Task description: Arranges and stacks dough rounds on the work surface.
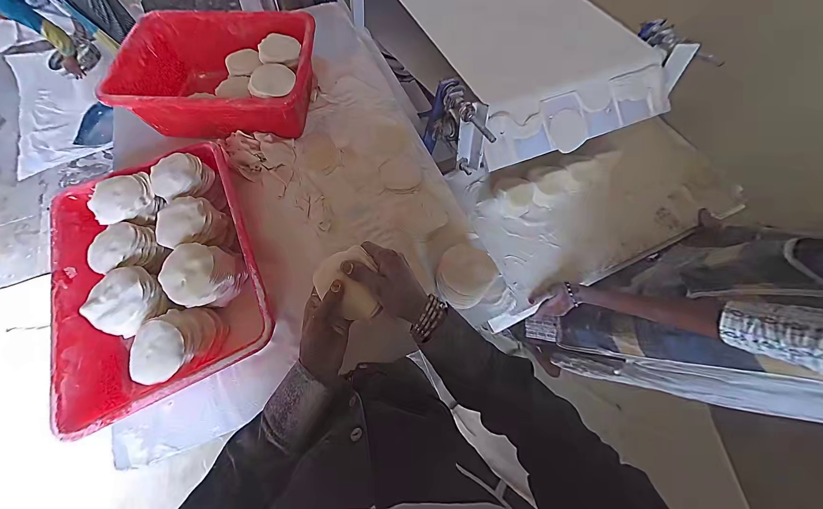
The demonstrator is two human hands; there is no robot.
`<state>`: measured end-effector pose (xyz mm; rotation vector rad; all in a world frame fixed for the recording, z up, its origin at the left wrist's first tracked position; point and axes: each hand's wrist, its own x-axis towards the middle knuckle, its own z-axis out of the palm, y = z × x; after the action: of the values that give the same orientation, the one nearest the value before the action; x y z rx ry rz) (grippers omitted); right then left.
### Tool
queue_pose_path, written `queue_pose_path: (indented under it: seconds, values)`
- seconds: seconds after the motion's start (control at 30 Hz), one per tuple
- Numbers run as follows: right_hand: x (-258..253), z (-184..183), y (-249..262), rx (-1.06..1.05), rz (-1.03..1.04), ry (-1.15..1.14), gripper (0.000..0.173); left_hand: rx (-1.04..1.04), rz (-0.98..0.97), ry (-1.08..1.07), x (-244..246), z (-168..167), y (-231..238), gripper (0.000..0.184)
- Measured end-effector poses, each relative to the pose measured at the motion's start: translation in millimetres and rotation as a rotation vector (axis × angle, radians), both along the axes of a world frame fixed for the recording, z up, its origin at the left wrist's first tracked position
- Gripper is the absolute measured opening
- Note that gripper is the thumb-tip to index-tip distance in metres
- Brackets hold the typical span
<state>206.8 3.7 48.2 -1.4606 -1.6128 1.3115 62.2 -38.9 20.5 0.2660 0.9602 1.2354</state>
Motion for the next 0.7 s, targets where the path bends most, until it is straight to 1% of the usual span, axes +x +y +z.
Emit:
queue_pose_path:
  seconds: [0.07, 0.13, 0.2, 0.27, 0.3, 0.37, 0.4, 0.5, 0.6, 0.7]
  values:
    - [11, 1, -1, -0.067, 0.028, 0.006, 0.035, -0.044, -0.034, 0.061, -2, 1, 1, 0.027]
    - [25, -3, -5, -0.067, -0.012, -0.030, 0.031, -0.051, -0.059, 0.118, -7, -5, 3, 0.031]
    - [44, -11, -5, -0.072, -0.035, -0.266, 0.033, -0.090, -0.119, 0.231, -16, -24, 11, 0.034]
    - [57, -20, -3, -0.197, 0.022, -0.541, 0.042, -0.201, -0.216, 0.345, -29, -55, 15, 0.039]
    - [60, -25, -2, -0.277, 0.083, -0.652, 0.050, -0.250, -0.247, 0.392, -35, -69, 14, 0.042]
    - [62, -35, 0, -0.364, 0.180, -0.777, 0.065, -0.266, -0.278, 0.461, -42, -80, 11, 0.045]
    - [62, -38, 0, -0.377, 0.189, -0.800, 0.068, -0.261, -0.281, 0.478, -44, -81, 9, 0.044]
    - [63, -38, 6, -0.382, 0.140, -0.807, 0.069, -0.265, -0.257, 0.434, -46, -80, 8, 0.039]
    - [65, -37, 13, -0.402, 0.190, -0.810, 0.059, -0.279, -0.267, 0.382, -48, -79, 8, 0.036]
    - [66, -39, 20, -0.366, 0.282, -0.807, 0.050, -0.297, -0.278, 0.335, -51, -80, 8, 0.035]
